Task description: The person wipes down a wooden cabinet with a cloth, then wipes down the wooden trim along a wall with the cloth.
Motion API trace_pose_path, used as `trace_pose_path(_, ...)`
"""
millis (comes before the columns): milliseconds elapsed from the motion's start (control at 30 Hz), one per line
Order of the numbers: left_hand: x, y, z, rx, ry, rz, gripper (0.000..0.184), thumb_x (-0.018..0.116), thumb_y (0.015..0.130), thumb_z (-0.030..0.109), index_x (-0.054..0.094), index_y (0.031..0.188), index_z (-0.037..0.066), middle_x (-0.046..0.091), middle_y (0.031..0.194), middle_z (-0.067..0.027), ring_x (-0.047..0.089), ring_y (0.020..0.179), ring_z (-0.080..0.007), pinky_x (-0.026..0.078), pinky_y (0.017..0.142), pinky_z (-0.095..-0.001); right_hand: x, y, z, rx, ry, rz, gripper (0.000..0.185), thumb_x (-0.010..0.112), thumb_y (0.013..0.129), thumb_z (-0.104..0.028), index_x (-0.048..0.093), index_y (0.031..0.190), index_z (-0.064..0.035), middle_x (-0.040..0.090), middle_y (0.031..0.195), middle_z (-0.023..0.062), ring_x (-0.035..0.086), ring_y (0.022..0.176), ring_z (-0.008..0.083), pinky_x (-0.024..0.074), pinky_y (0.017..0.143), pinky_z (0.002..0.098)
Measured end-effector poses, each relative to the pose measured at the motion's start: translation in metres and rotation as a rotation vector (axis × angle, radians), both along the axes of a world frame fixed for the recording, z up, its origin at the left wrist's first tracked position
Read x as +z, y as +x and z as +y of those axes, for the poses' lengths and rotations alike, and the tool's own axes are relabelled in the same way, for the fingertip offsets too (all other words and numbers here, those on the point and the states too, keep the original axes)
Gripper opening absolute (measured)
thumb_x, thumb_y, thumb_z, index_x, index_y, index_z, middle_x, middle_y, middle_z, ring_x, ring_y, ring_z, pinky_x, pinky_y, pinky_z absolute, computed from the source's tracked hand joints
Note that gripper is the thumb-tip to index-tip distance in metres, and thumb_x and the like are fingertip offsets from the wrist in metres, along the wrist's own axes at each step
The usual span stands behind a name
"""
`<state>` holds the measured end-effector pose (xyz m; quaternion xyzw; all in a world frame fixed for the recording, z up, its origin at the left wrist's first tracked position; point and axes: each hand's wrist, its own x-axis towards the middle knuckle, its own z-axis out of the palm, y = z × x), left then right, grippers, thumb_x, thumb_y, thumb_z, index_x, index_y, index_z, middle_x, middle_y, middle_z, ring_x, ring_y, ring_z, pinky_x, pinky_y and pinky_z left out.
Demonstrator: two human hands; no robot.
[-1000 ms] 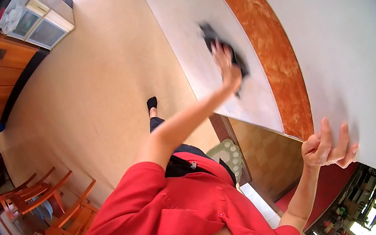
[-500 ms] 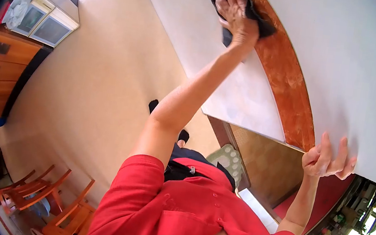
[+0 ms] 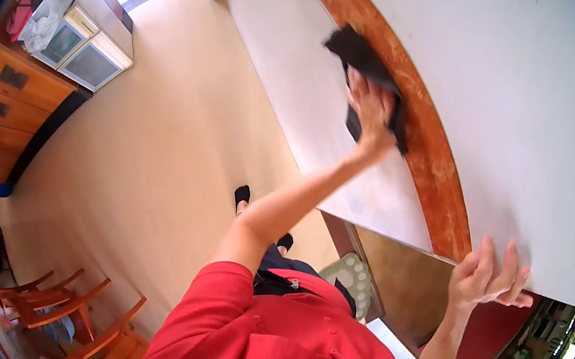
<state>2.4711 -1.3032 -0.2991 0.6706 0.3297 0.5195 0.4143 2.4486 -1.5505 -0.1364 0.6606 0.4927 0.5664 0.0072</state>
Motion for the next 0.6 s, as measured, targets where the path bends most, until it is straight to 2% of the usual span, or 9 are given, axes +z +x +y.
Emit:
trace_pose_path(67, 0.01, 0.012, 0.051, 0.041, -0.127, -0.15, 0.058, 0.042, 0.082, 0.01, 0.02, 0.135, 0.006, 0.01, 0.141, -0.0228, 0.008, 0.132, -0.0368, 0.008, 0.099, -0.059, -0.005, -0.025, 0.007, -0.125, 0.011, 0.064, 0.016, 0.049, 0.084, -0.016, 0.064, 0.088, -0.0178, 0.053, 0.113, 0.007, 0.026, 0.126, 0.0296, -0.0026, 0.107, 0.0491)
trace_pose_path(133, 0.015, 0.014, 0.116, 0.012, -0.314, -0.018, 0.065, 0.041, 0.074, -0.002, 0.02, 0.135, 0.006, 0.008, 0.142, -0.0212, 0.006, 0.132, -0.0367, 0.011, 0.098, -0.0605, -0.023, -0.037, 0.021, 0.043, -0.013, 0.396, 0.015, 0.051, 0.084, -0.016, 0.063, 0.093, -0.0183, 0.053, 0.114, 0.0077, 0.029, 0.125, 0.0315, 0.0019, 0.107, 0.0495)
trace_pose_path(200, 0.041, 0.009, 0.143, 0.085, -0.588, -0.246, 0.052, 0.037, 0.088, 0.022, 0.023, 0.136, 0.008, 0.015, 0.143, -0.0154, 0.013, 0.132, -0.0314, 0.015, 0.106, -0.0387, -0.045, -0.033, 0.047, 0.133, -0.074, 0.499, 0.017, 0.053, 0.084, -0.017, 0.061, 0.098, -0.0195, 0.052, 0.116, 0.0084, 0.033, 0.122, 0.0318, 0.0078, 0.106, 0.0487)
trace_pose_path(233, 0.029, 0.011, 0.145, 0.088, -0.587, -0.246, 0.052, 0.037, 0.088, 0.022, 0.023, 0.136, 0.008, 0.015, 0.143, -0.0154, 0.013, 0.132, -0.0314, 0.015, 0.106, -0.0387, -0.055, -0.03, 0.06, 0.166, -0.132, 0.495, 0.019, 0.053, 0.084, -0.017, 0.06, 0.102, -0.0204, 0.052, 0.117, 0.0088, 0.037, 0.12, 0.0316, 0.0123, 0.106, 0.0477)
trace_pose_path(300, -0.005, 0.02, 0.132, 0.159, -0.198, 0.289, 0.055, 0.038, 0.088, 0.018, 0.019, 0.137, 0.005, 0.014, 0.144, -0.0156, 0.011, 0.133, -0.0309, 0.013, 0.107, -0.0382, -0.071, -0.017, 0.075, 0.064, -0.158, 0.32, 0.02, 0.053, 0.084, -0.019, 0.06, 0.103, -0.0213, 0.051, 0.118, 0.0089, 0.039, 0.118, 0.0303, 0.0174, 0.104, 0.0462)
trace_pose_path(333, -0.003, 0.015, 0.114, 0.114, -0.07, 0.154, 0.055, 0.037, 0.087, 0.013, 0.017, 0.137, 0.002, 0.012, 0.144, -0.0175, 0.011, 0.132, -0.0337, 0.012, 0.107, -0.039, -0.073, -0.01, 0.083, -0.043, -0.19, 0.149, 0.021, 0.052, 0.085, -0.02, 0.059, 0.104, -0.0223, 0.051, 0.119, 0.0091, 0.041, 0.116, 0.029, 0.0225, 0.102, 0.0446)
trace_pose_path(433, -0.007, 0.005, 0.055, -0.001, 0.096, -0.1, 0.059, 0.038, 0.086, 0.028, 0.019, 0.138, 0.008, 0.007, 0.144, -0.0188, 0.001, 0.133, -0.0395, 0.002, 0.101, -0.0608, -0.071, -0.01, 0.092, -0.07, -0.142, 0.141, 0.02, 0.052, 0.085, -0.021, 0.06, 0.103, -0.0217, 0.049, 0.122, 0.0088, 0.044, 0.113, 0.0266, 0.0256, 0.099, 0.042)
trace_pose_path(533, 0.004, -0.009, 0.063, -0.125, 0.151, 0.079, 0.056, 0.038, 0.085, 0.023, 0.022, 0.135, 0.004, 0.005, 0.143, -0.0212, -0.004, 0.132, -0.0428, 0.0, 0.101, -0.0607, -0.07, -0.012, 0.092, -0.094, -0.126, 0.169, 0.018, 0.055, 0.084, -0.024, 0.062, 0.1, -0.0211, 0.045, 0.126, 0.0106, 0.044, 0.113, 0.0277, 0.0237, 0.098, 0.0425)
trace_pose_path(600, 0.006, -0.001, 0.104, -0.087, 0.16, -0.002, 0.056, 0.041, 0.08, 0.015, 0.024, 0.132, 0.0, 0.005, 0.142, -0.0245, -0.003, 0.132, -0.0436, 0.0, 0.1, -0.0607, -0.072, -0.015, 0.094, -0.246, -0.065, 0.086, 0.019, 0.059, 0.082, -0.026, 0.063, 0.1, -0.0198, 0.043, 0.128, 0.0116, 0.044, 0.112, 0.0282, 0.0234, 0.097, 0.0437)
